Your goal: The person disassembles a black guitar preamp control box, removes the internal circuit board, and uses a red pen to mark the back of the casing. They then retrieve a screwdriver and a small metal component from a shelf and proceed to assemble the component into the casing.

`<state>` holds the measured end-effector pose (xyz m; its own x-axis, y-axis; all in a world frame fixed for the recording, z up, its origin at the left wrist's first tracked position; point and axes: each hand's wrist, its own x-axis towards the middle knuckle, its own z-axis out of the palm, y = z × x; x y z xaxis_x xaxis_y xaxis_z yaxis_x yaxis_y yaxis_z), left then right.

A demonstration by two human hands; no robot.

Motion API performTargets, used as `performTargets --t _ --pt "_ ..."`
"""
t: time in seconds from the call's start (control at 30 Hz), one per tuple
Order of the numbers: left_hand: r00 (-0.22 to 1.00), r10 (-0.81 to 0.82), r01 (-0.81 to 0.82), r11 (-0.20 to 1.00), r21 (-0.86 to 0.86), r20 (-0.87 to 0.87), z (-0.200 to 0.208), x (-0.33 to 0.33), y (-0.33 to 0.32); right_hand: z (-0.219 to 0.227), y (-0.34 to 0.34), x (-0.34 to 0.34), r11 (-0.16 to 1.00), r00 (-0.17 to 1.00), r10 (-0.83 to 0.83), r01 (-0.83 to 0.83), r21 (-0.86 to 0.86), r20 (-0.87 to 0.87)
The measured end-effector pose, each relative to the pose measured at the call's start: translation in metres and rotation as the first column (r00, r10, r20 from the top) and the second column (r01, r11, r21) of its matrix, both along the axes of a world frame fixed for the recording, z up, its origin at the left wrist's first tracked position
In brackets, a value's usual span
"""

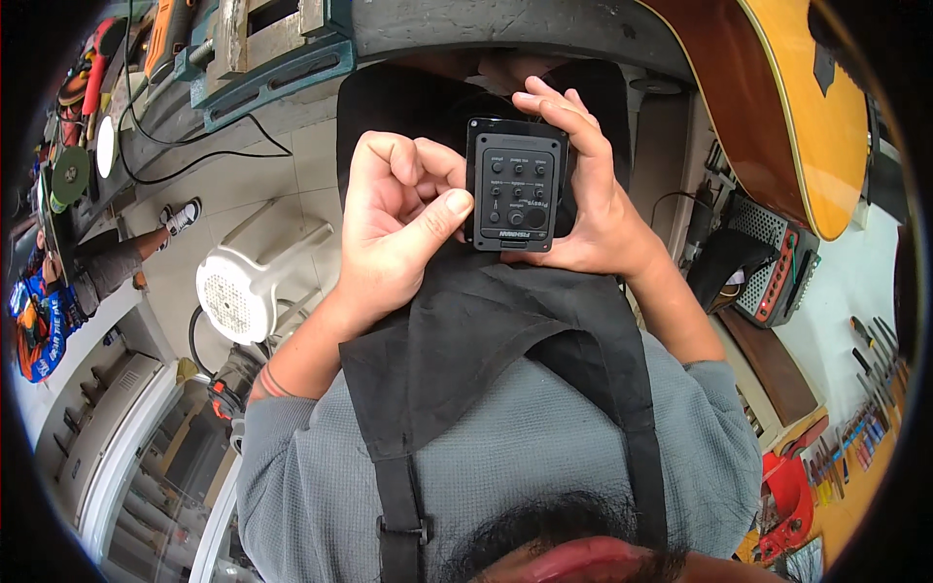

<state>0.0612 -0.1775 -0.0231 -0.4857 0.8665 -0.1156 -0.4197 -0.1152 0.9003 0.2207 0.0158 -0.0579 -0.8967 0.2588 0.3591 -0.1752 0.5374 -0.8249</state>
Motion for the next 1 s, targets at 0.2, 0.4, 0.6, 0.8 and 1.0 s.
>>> performTargets --t 0.2,0.4,0.6,0.8,1.0 --pt "1.000 -0.027 0.027 0.999 -0.019 -0.004 0.000 0.000 -0.003 -0.002 -0.002 0.003 1.000 1.000 0.009 -0.009 -0.029 0.000" --pt "0.997 -0.076 0.074 0.996 -0.053 -0.027 0.007 -0.003 -0.006 -0.004 -0.002 0.001 0.998 0.999 0.026 -0.028 -0.052 -0.037" --pt "0.831 -0.312 0.270 0.950 -0.157 -0.460 0.019 -0.025 -0.002 -0.002 -0.001 0.000 1.000 1.000 0.016 -0.017 -0.026 -0.025" --pt "0.666 -0.502 0.284 0.854 -0.435 -0.551 0.045 -0.028 0.007 -0.001 -0.003 -0.003 0.999 0.999 0.026 -0.027 -0.018 -0.024" --pt "0.651 -0.541 0.296 0.827 -0.478 -0.533 0.048 -0.030 0.006 0.000 -0.004 -0.002 0.999 0.999 0.036 -0.037 -0.017 -0.019"
